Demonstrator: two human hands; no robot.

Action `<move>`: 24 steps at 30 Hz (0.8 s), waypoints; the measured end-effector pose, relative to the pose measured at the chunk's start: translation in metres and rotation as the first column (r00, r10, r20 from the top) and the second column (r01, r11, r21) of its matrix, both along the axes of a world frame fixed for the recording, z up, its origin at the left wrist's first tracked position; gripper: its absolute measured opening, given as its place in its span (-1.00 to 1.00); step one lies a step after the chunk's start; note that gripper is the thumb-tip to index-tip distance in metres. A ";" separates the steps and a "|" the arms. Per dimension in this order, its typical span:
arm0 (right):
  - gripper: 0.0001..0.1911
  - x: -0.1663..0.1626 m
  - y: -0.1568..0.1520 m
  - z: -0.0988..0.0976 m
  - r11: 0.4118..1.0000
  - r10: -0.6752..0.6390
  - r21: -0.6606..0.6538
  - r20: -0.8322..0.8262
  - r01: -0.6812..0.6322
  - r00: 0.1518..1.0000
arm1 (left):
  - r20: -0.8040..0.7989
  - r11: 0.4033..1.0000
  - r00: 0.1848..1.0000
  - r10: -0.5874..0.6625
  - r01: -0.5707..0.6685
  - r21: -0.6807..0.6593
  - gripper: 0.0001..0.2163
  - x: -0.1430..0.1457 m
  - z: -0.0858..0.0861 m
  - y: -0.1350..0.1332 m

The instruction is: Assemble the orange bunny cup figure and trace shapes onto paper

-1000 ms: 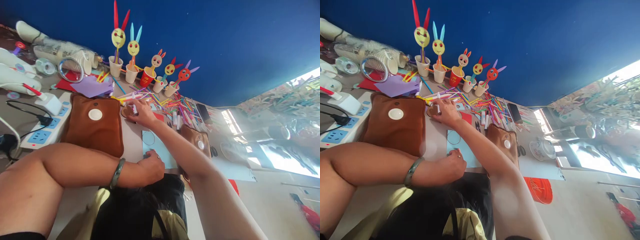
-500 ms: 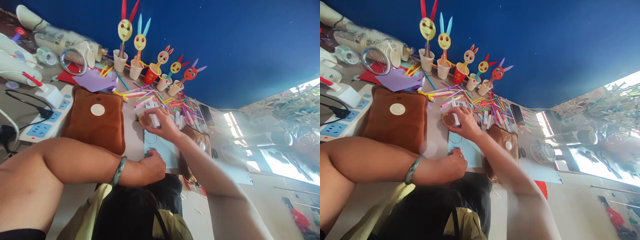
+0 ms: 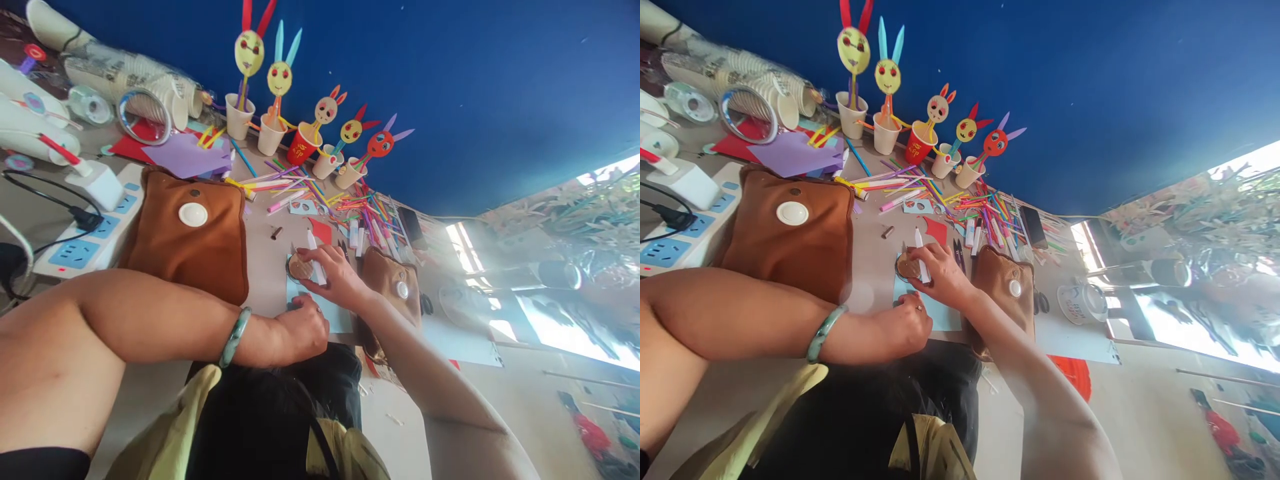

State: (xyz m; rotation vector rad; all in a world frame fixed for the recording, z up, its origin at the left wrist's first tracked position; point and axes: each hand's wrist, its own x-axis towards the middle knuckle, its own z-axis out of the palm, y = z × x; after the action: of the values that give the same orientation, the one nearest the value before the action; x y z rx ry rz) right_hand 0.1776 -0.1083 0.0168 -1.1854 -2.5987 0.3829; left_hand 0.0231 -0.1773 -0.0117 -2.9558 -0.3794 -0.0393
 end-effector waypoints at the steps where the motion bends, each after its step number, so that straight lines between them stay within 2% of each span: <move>1: -0.64 0.000 0.000 0.000 1.000 0.001 -0.005 0.008 -0.001 1.000 | -0.008 1.000 1.000 -0.004 0.004 -0.005 -0.72 0.000 0.002 0.000; 11: -0.66 0.000 -0.002 0.000 0.999 0.002 -0.039 0.026 -0.001 1.000 | -0.080 0.999 0.997 0.006 -0.010 -0.041 -0.71 -0.007 0.026 0.003; 17: -0.59 0.004 0.001 0.002 0.999 0.027 -0.038 -0.002 -0.027 1.000 | -0.197 0.997 0.980 -0.033 0.018 -0.076 -0.68 -0.011 0.047 0.008; 20: -0.60 0.005 0.001 0.006 0.999 0.024 -0.028 -0.001 -0.024 1.000 | -0.184 0.998 0.983 -0.010 -0.003 -0.068 -0.67 -0.009 0.043 0.006; 24: -0.62 0.005 0.001 0.009 0.999 0.009 -0.031 -0.008 -0.009 1.000 | -0.115 0.999 0.993 -0.008 0.002 -0.047 -0.65 -0.004 0.022 0.002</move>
State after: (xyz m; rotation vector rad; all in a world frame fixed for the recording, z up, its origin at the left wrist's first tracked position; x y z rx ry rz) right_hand 0.1821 -0.1078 0.0253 -1.1800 -2.6010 0.4304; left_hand 0.0193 -0.1748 0.0106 -2.9874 -0.3618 0.1412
